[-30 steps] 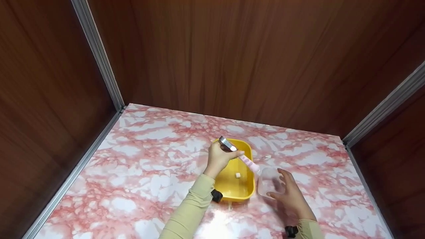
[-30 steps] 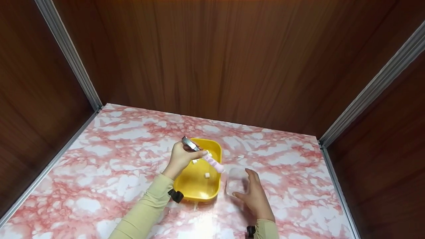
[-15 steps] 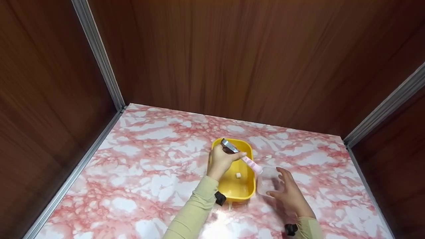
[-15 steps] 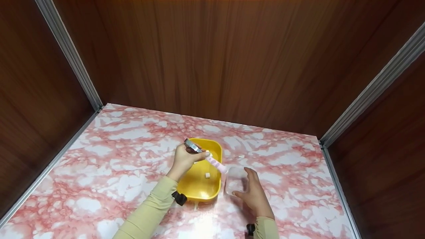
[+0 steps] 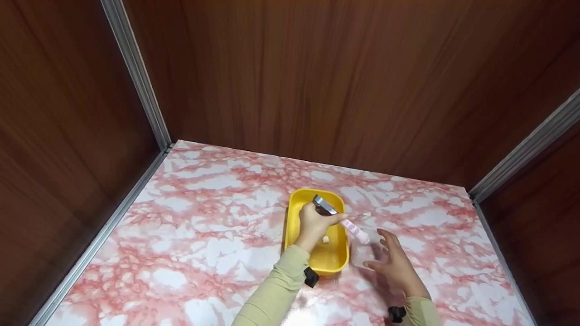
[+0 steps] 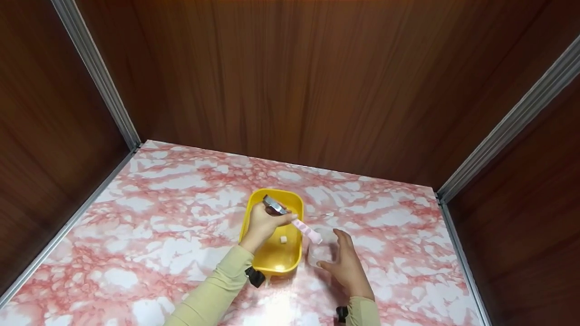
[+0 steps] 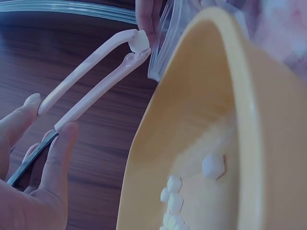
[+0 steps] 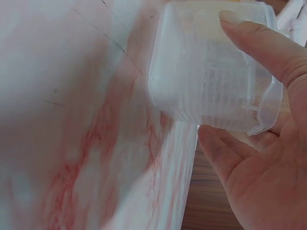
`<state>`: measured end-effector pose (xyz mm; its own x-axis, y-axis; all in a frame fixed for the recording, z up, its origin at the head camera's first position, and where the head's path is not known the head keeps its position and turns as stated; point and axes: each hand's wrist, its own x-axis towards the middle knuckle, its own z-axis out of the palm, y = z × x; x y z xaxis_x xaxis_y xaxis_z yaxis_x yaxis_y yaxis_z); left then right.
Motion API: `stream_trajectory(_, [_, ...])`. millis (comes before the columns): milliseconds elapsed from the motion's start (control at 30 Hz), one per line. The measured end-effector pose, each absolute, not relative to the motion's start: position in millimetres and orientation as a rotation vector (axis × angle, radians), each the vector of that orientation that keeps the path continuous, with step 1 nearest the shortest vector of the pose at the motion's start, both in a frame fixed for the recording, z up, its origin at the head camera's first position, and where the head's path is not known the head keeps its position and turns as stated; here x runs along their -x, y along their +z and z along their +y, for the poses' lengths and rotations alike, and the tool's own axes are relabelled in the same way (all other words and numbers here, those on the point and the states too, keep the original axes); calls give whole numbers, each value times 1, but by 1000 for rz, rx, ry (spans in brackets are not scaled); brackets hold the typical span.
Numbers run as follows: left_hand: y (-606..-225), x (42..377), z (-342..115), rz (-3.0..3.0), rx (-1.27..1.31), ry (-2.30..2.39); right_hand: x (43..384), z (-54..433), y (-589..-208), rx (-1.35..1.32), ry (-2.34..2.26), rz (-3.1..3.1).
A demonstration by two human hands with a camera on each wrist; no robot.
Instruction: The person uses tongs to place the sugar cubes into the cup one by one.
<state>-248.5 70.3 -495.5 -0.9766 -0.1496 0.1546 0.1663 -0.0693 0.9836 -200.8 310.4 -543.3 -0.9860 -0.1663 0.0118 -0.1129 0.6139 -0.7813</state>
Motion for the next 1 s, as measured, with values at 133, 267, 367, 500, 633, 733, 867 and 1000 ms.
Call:
stream_trajectory(133, [-496, 247, 77, -1962, -1, -2180, 201, 311, -544, 240, -1332, 2768])
stream_trajectory(267, [-498, 248, 82, -1963, 6, -2153, 201, 311, -544, 241, -1331, 2771])
stream_trajectory(367, [-500, 248, 85, -1985, 4, -2112, 201, 311, -545, 263, -1351, 2768])
stream_trajectory(500, [-500, 247, 88, -2006, -2, -2096, 200, 312, -545, 289, -1368, 2760])
stream_trajectory(633, [-500, 247, 90, -1978, 21, -2157, 201, 312, -544, 284, -1365, 2760])
stream_trajectory(733, [-501, 247, 92, -1968, 42, -2161, 202, 312, -544, 275, -1371, 2759])
stream_trajectory(867, [-502, 247, 94, -1982, 32, -2141, 202, 312, -544, 292, -1380, 2760])
stream_trajectory(1000, [-503, 246, 96, -1991, 24, -2154, 201, 311, -544, 297, -1381, 2767])
